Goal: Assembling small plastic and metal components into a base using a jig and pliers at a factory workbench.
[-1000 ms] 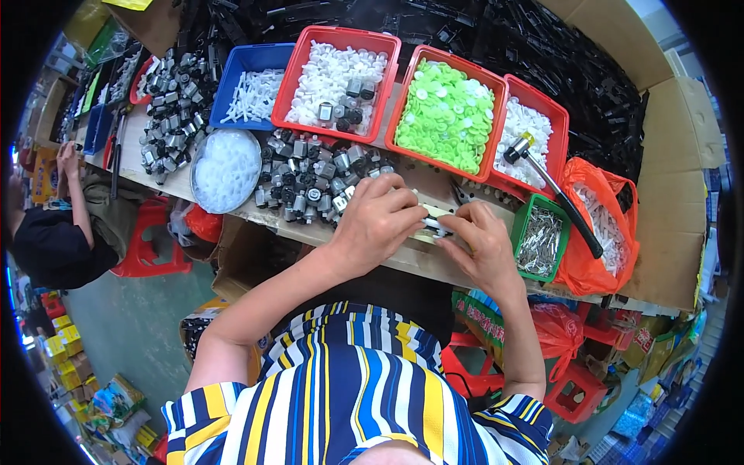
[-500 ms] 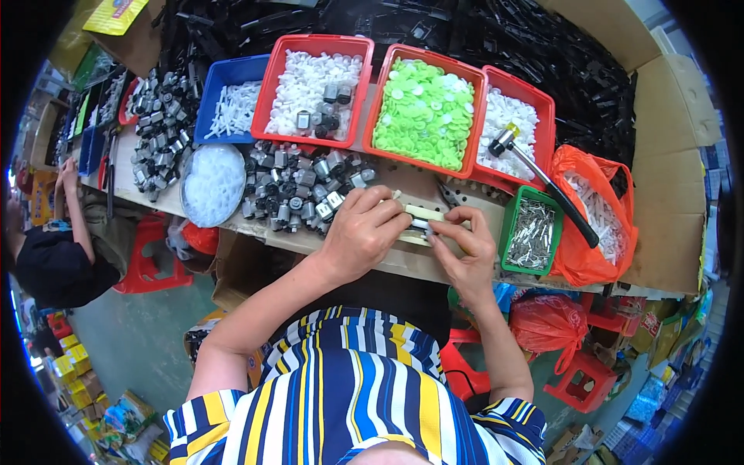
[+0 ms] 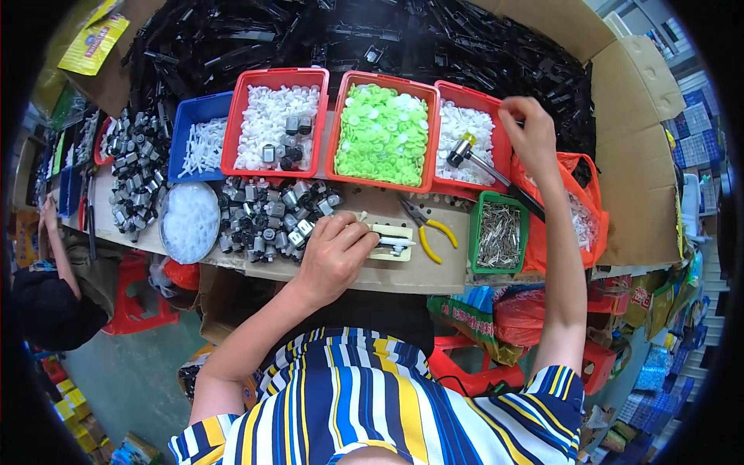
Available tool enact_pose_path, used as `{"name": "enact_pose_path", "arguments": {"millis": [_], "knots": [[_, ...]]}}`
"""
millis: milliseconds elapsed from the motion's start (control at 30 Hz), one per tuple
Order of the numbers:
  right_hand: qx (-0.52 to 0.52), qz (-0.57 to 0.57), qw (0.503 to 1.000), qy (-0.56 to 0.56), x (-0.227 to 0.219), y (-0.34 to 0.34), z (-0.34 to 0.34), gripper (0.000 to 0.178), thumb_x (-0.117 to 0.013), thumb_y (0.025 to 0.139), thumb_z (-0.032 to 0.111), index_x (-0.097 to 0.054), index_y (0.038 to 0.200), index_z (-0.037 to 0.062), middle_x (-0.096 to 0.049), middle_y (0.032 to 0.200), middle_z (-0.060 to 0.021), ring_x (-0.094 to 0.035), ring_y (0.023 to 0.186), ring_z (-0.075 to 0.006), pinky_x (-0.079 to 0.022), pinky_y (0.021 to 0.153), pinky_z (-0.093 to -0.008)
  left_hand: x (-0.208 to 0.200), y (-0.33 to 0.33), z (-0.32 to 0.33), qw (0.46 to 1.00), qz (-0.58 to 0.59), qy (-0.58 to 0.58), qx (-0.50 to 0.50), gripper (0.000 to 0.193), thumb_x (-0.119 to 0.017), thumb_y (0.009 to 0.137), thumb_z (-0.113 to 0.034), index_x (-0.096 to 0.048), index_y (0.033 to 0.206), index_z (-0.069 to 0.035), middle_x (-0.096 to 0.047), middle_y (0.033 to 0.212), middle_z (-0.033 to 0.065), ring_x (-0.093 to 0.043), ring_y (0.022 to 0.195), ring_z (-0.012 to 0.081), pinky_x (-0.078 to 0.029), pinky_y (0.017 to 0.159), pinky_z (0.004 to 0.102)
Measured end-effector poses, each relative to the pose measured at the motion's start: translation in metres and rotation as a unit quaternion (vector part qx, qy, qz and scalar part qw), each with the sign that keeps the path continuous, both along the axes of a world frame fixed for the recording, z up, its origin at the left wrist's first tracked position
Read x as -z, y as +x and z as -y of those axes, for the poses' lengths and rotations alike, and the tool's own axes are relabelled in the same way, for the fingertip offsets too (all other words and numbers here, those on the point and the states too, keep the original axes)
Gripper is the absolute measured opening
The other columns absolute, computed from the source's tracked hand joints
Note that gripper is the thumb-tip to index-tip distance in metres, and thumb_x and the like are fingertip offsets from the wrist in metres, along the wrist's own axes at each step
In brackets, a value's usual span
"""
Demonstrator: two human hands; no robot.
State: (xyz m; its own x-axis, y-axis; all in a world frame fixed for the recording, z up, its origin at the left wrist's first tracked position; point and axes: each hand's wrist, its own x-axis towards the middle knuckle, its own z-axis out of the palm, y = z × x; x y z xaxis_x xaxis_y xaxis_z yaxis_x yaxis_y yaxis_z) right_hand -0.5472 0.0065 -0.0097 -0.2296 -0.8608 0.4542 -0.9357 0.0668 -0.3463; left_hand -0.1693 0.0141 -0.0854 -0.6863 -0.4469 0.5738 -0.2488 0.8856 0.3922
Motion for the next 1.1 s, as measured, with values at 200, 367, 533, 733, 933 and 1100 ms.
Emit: {"name": "enact_pose_path", "arguments": {"millis": [200, 367, 533, 733, 933, 1100], "knots": [[0.126, -0.091, 0.984, 0.084, 0.02, -0.049, 0.071, 0.023, -0.071, 0.088, 0.024, -0.074, 0.099, 0.003, -0.072, 0.099, -0.0183, -0.07, 0.096, -0.038, -0.055, 0.085, -0.0466, -0.001, -0.003, -0.002, 1.0, 0.009, 0.011, 0.003, 0.023, -0.076, 0.074, -0.004, -0.071, 0.096, -0.005, -0.065, 0.096, 0.0056, -0.062, 0.097, 0.0273, -0.047, 0.081, 0.0394], [0.13, -0.071, 0.986, 0.071, -0.002, -0.038, 0.054, 0.02, -0.068, 0.085, 0.019, -0.076, 0.093, 0.0031, -0.073, 0.099, -0.0181, -0.072, 0.091, -0.0355, -0.057, 0.081, -0.0441, -0.004, -0.002, 0.001, 1.0, -0.005, 0.026, 0.001, 0.022, -0.078, 0.075, -0.006, -0.071, 0.096, -0.005, -0.065, 0.095, 0.0057, -0.061, 0.095, 0.0275, -0.047, 0.082, 0.0394], [0.057, -0.039, 0.997, -0.033, -0.027, 0.009, -0.018, 0.012, -0.071, 0.085, 0.01, -0.074, 0.091, 0.0003, -0.068, 0.084, -0.014, -0.069, 0.076, -0.0285, -0.054, 0.071, -0.0371, -0.025, 0.0, 0.01, 0.989, -0.071, 0.123, -0.026, 0.033, -0.08, 0.079, -0.005, -0.073, 0.111, -0.002, -0.067, 0.102, 0.0116, -0.062, 0.094, 0.0288, -0.052, 0.081, 0.0378], [-0.07, 0.061, 0.993, -0.075, -0.026, 0.103, -0.086, 0.017, -0.07, 0.079, -0.007, -0.073, 0.094, 0.0001, -0.066, 0.084, -0.0098, -0.066, 0.076, -0.0199, -0.053, 0.069, -0.031, -0.044, -0.015, 0.027, 0.792, -0.227, 0.565, 0.047, 0.05, -0.065, 0.099, -0.011, -0.05, 0.145, 0.001, -0.067, 0.113, 0.0065, -0.066, 0.096, 0.0116, -0.05, 0.082, 0.0239], [-0.175, 0.139, 0.975, -0.011, -0.011, 0.137, -0.082, 0.023, -0.076, 0.076, -0.004, -0.073, 0.099, -0.0005, -0.068, 0.09, -0.0102, -0.067, 0.083, -0.0203, -0.052, 0.074, -0.0289, -0.036, -0.014, 0.03, 0.713, -0.248, 0.653, 0.066, 0.024, -0.066, 0.1, -0.015, -0.068, 0.12, 0.0, -0.072, 0.097, 0.004, -0.07, 0.082, 0.0121, -0.049, 0.07, 0.0223], [-0.145, 0.094, 0.985, 0.004, -0.022, 0.068, -0.051, 0.023, -0.077, 0.084, 0.011, -0.072, 0.1, -0.0047, -0.07, 0.094, -0.0146, -0.068, 0.083, -0.0223, -0.054, 0.075, -0.032, -0.043, 0.0, 0.035, 0.732, -0.271, 0.625, -0.005, 0.02, -0.071, 0.097, -0.015, -0.071, 0.108, 0.002, -0.07, 0.085, 0.0037, -0.069, 0.071, 0.0108, -0.047, 0.062, 0.0211]]}}
